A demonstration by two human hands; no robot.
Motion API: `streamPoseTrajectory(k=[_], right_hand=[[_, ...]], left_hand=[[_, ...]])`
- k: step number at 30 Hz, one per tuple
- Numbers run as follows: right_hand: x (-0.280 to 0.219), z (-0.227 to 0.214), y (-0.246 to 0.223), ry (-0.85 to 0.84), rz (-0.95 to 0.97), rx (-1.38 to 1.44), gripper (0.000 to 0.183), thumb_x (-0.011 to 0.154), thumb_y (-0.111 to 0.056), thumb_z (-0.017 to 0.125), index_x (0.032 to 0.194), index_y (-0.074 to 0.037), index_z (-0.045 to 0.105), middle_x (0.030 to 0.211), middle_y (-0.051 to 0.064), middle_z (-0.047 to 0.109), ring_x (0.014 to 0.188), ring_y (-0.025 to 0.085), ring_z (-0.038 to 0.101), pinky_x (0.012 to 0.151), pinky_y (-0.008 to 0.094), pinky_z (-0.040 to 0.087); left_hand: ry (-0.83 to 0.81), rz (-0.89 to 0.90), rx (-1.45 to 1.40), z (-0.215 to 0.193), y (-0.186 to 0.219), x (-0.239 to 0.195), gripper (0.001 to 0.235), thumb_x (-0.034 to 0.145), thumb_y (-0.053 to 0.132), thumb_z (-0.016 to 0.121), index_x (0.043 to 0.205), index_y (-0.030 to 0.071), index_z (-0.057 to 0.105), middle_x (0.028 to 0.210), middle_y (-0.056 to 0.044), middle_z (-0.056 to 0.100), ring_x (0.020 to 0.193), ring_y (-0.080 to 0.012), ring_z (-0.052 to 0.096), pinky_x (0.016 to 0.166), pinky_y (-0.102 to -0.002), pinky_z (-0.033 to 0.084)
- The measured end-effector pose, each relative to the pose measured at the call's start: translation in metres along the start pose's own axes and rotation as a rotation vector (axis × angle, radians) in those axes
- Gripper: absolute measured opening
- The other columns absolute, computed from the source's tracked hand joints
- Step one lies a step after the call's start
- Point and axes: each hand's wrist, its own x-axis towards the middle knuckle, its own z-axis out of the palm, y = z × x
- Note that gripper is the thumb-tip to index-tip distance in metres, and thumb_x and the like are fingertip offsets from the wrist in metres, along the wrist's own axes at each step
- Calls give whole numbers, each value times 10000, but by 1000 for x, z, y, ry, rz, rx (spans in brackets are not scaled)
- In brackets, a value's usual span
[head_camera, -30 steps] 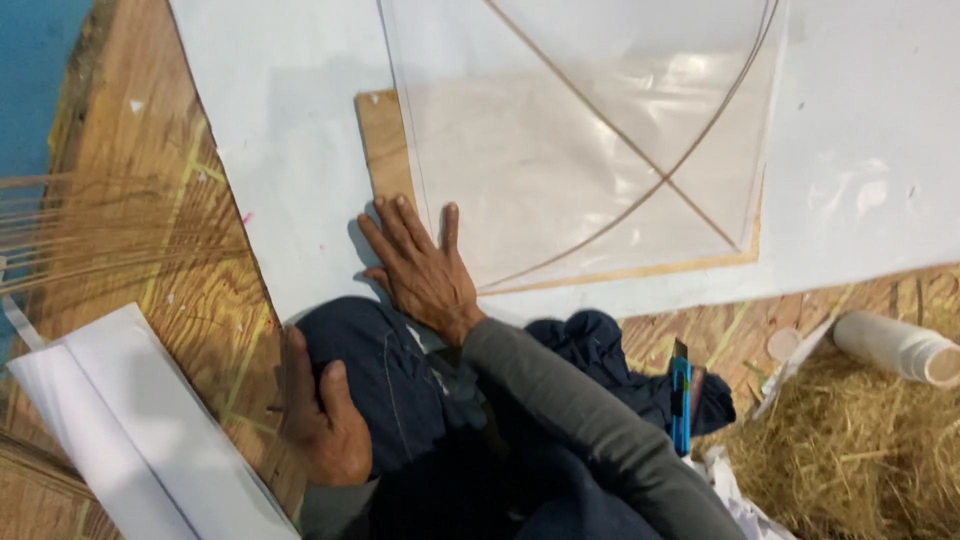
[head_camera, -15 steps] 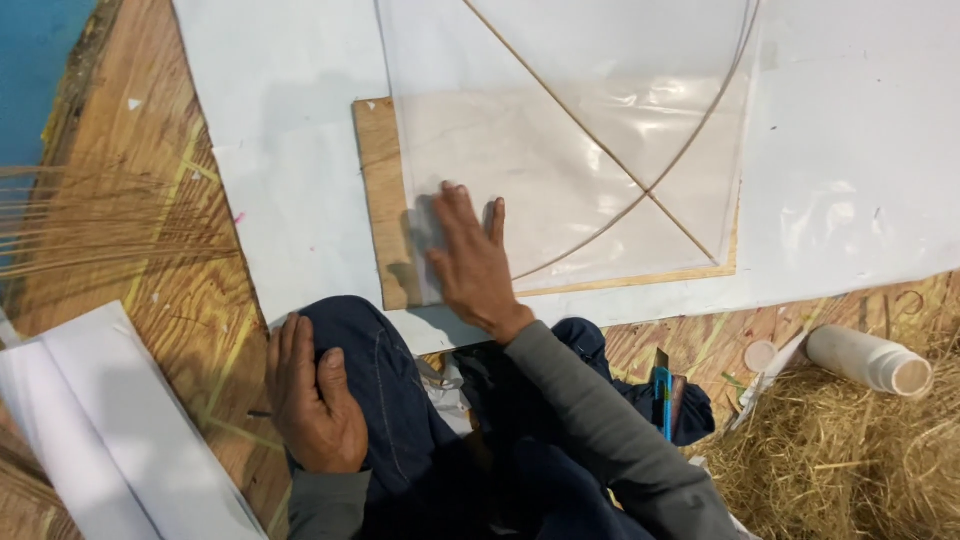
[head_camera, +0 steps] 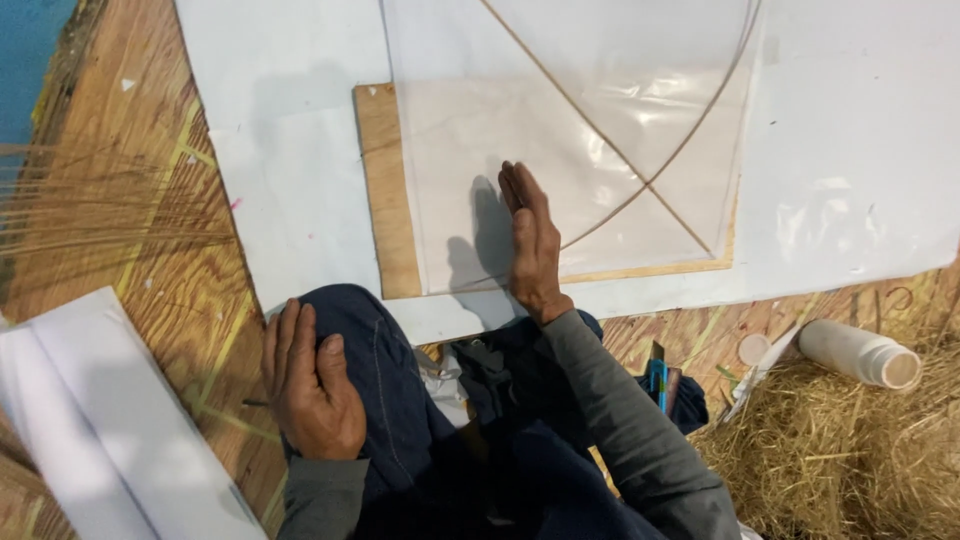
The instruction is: The person aligns a white sheet over a wooden kite frame and presses the edges to adhere the material to the frame. The person smooths the surface and adjusts the frame position while seated on the floor.
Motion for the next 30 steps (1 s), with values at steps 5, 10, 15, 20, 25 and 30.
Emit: streamPoseTrajectory(k=[5, 10, 15, 20, 25, 30], right_hand=[[1, 2, 20, -355, -136, -1335, 748, 1065, -602, 126, 1661, -162, 221, 1734, 99, 165, 1618, 310, 138, 1210, 723, -77], [6, -13, 9, -298, -155, -1060, 682, 1092, -542, 285, 1642, -139, 269, 1716, 124, 259, 1617, 321, 184, 1268, 652, -16], [-1, -47, -4, -65, 8, -90, 707, 1097, -534, 382, 1623, -89, 220, 1678, 237, 276, 1573, 399, 328, 1291, 591, 301], [7, -61, 26, -237, -35, -1403, 743, 1052, -591, 39, 1683, -213, 140, 1739, 62, 12, 1632, 248, 18, 1232, 627, -181], [8, -70, 17, -193, -123, -1187, 684, 1095, -566, 298, 1658, -179, 271, 1737, 93, 166, 1629, 302, 100, 1287, 625, -47], [-5, -106, 29, -89, -48, 172, 601, 1126, -288, 426, 1612, 16, 247, 1696, 191, 257, 1592, 297, 272, 1360, 413, 169]], left_hand=[[-55, -25, 10, -1, 2, 2, 440, 1152, 289, 416, 1532, 71, 456, 1633, -142, 373, 1576, -414, 247, 1318, -678, 311], [5, 99, 47, 4, 2, 6, 432, 1149, 246, 465, 1471, -33, 534, 1576, -231, 471, 1519, -481, 349, 1257, -668, 350], [-19, 26, 17, 1, -1, -1, 458, 1156, 314, 434, 1520, 41, 488, 1613, -173, 415, 1549, -451, 289, 1279, -700, 365], [-33, -5, 103, 2, 0, 5, 527, 1152, 349, 421, 1483, -42, 549, 1588, -217, 476, 1526, -448, 319, 1228, -661, 353], [-43, -22, 98, 3, 7, 7, 539, 1153, 339, 422, 1480, -68, 556, 1597, -231, 468, 1521, -454, 312, 1211, -646, 350], [-16, 13, 81, -1, 2, 3, 511, 1158, 320, 443, 1476, -61, 562, 1582, -242, 487, 1513, -470, 346, 1226, -658, 352]])
